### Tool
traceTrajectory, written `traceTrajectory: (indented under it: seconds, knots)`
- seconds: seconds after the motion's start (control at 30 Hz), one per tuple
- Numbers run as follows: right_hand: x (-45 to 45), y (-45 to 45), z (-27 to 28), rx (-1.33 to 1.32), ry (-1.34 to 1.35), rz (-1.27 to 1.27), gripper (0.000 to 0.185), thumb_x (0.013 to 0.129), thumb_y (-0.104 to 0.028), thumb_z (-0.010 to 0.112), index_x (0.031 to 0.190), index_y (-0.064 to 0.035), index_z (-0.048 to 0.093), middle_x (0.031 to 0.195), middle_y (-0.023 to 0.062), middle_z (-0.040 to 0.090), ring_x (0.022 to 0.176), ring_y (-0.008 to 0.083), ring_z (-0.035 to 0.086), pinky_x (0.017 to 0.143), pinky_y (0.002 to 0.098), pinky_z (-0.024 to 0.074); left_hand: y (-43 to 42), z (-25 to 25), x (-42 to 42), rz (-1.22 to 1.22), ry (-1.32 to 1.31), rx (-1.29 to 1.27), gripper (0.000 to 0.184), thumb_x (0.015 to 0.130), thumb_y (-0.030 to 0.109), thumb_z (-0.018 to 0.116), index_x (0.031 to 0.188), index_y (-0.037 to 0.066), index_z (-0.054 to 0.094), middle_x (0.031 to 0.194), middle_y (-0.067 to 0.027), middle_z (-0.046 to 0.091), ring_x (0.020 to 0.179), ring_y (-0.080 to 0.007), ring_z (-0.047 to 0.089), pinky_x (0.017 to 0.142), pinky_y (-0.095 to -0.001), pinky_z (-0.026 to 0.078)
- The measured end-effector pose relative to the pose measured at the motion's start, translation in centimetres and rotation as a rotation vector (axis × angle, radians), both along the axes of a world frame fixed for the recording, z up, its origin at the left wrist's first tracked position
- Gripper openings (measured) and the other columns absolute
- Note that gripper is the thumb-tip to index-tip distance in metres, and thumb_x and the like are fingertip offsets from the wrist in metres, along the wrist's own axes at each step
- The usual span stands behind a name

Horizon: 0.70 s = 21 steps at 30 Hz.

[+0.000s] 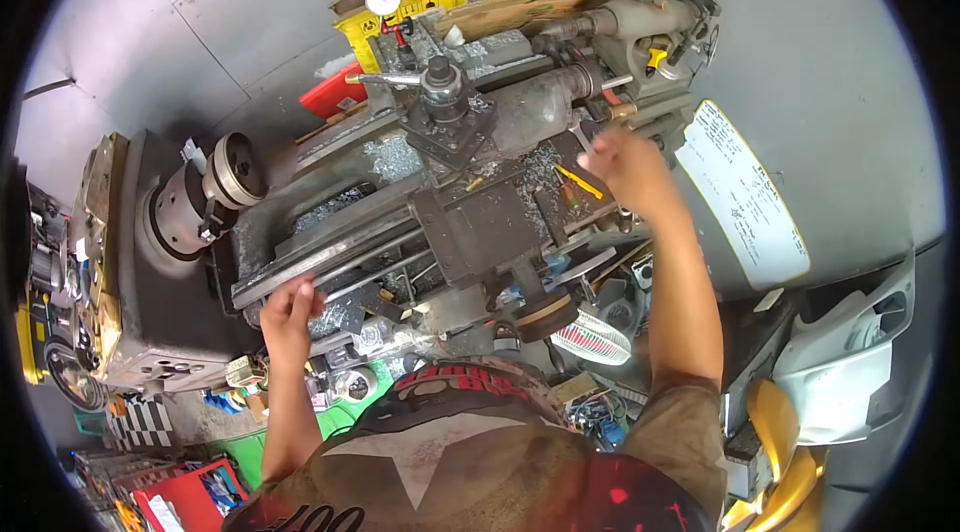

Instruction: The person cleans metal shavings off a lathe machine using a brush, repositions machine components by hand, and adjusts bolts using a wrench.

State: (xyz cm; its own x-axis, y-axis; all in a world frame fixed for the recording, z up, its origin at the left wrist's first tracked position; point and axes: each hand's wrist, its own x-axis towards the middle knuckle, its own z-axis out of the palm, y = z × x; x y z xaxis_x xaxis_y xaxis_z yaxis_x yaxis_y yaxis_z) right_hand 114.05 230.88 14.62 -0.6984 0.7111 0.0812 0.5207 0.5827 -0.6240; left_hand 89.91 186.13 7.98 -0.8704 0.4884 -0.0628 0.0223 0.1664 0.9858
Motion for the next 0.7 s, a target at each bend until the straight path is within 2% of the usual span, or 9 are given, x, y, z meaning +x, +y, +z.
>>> traceTrajectory:
  seconds: [0.03,0.1,0.2,0.27,0.37,0.43,0.53,0.6,0.7]
  knots:
    - [1.2,0.2,-1.5,0.0,0.002,0.006,0.02,0.09,-0.017,0.077,0.1,-0.0014,0.068,0.078,0.0047,0.066,0.066,0.0137,0.055,0.066,0.0277,0.0469,1.5,1.2,-0.5,0.006,0.002,0.0,0.026,0.101,0.014,0.065,0.117,-0.005,0.071,0.088,-0.0093,0.073,0.075,-0.0149,0.065,0.074,-0.0259,0.053]
    - [2.4,0.2,-3.5,-0.084,-0.006,0.006,0.019,0.089,-0.014,0.076,0.099,-0.0014,0.067,0.077,0.0043,0.064,0.065,0.0137,0.053,0.065,0.0275,0.0453,5.8,3.9,-1.8,-0.157,0.231,-0.012,0.035,0.103,0.021,0.062,0.126,-0.005,0.067,0.111,-0.0122,0.074,0.099,-0.0192,0.068,0.092,-0.0296,0.051]
    - [2.2,-1.6,-3.2,-0.118,0.064,-0.022,0.02,0.088,-0.014,0.077,0.1,-0.0009,0.067,0.078,0.0043,0.064,0.066,0.0137,0.054,0.066,0.0274,0.0458,12.8,6.0,-4.3,-0.303,0.124,0.07,0.057,0.107,0.036,0.053,0.148,-0.004,0.049,0.151,-0.0172,0.053,0.139,-0.0248,0.05,0.116,-0.0352,0.036]
    - [1.7,-2.7,-2.5,-0.156,0.128,-0.069,0.021,0.087,-0.013,0.078,0.1,-0.0005,0.068,0.078,0.0042,0.064,0.067,0.0138,0.054,0.066,0.0273,0.0463,17.6,6.6,-6.2,-0.305,0.057,0.082,0.068,0.106,0.043,0.05,0.15,-0.008,0.041,0.155,-0.0229,0.045,0.146,-0.0302,0.042,0.122,-0.0396,0.029]
    - [-0.3,-4.8,-0.8,-0.128,0.183,-0.058,0.037,0.083,-0.017,0.082,0.113,0.001,0.068,0.091,0.0082,0.068,0.077,0.0165,0.059,0.073,0.0292,0.0497,23.7,8.6,-7.4,-0.265,-0.121,0.203,0.075,0.105,0.05,0.048,0.15,-0.01,0.042,0.156,-0.0274,0.042,0.149,-0.0348,0.037,0.124,-0.0434,0.025]
    - [-2.4,-6.8,0.4,0.024,0.281,0.004,0.068,0.079,-0.026,0.087,0.134,0.0029,0.06,0.116,0.0165,0.068,0.097,0.0232,0.064,0.086,0.0344,0.0534,26.8,8.7,-8.8,-0.222,-0.243,0.257,0.075,0.105,0.051,0.047,0.149,-0.01,0.041,0.156,-0.0301,0.039,0.149,-0.0378,0.035,0.124,-0.0453,0.023]
    - [-6.9,-8.2,0.1,0.111,0.185,0.069,0.108,0.074,-0.042,0.089,0.154,0.0055,0.034,0.146,0.0251,0.051,0.128,0.0384,0.056,0.111,0.045,0.0436,30.4,9.2,-10.1,-0.183,-0.19,0.175,0.07,0.103,0.052,0.049,0.138,-0.008,0.056,0.142,-0.0245,0.055,0.129,-0.0342,0.052,0.111,-0.0428,0.038]
    - [-10.6,-8.5,-1.3,0.119,0.268,0.099,0.108,0.074,-0.043,0.088,0.153,0.0061,0.033,0.149,0.0255,0.049,0.132,0.0395,0.052,0.113,0.0446,0.0403,32.1,10.5,-10.2,-0.353,-0.131,0.048,0.072,0.103,0.055,0.046,0.134,-0.009,0.059,0.134,-0.0236,0.061,0.121,-0.0333,0.057,0.106,-0.0419,0.042]
    - [-13.6,-8.1,-0.7,0.08,0.17,0.082,0.106,0.073,-0.039,0.088,0.153,0.0052,0.034,0.149,0.0257,0.048,0.133,0.0394,0.051,0.113,0.0441,0.0405,35.0,11.3,-11.2,-0.41,-0.127,-0.085,0.069,0.105,0.053,0.045,0.138,-0.006,0.058,0.137,-0.022,0.062,0.128,-0.0323,0.057,0.114,-0.0405,0.038]
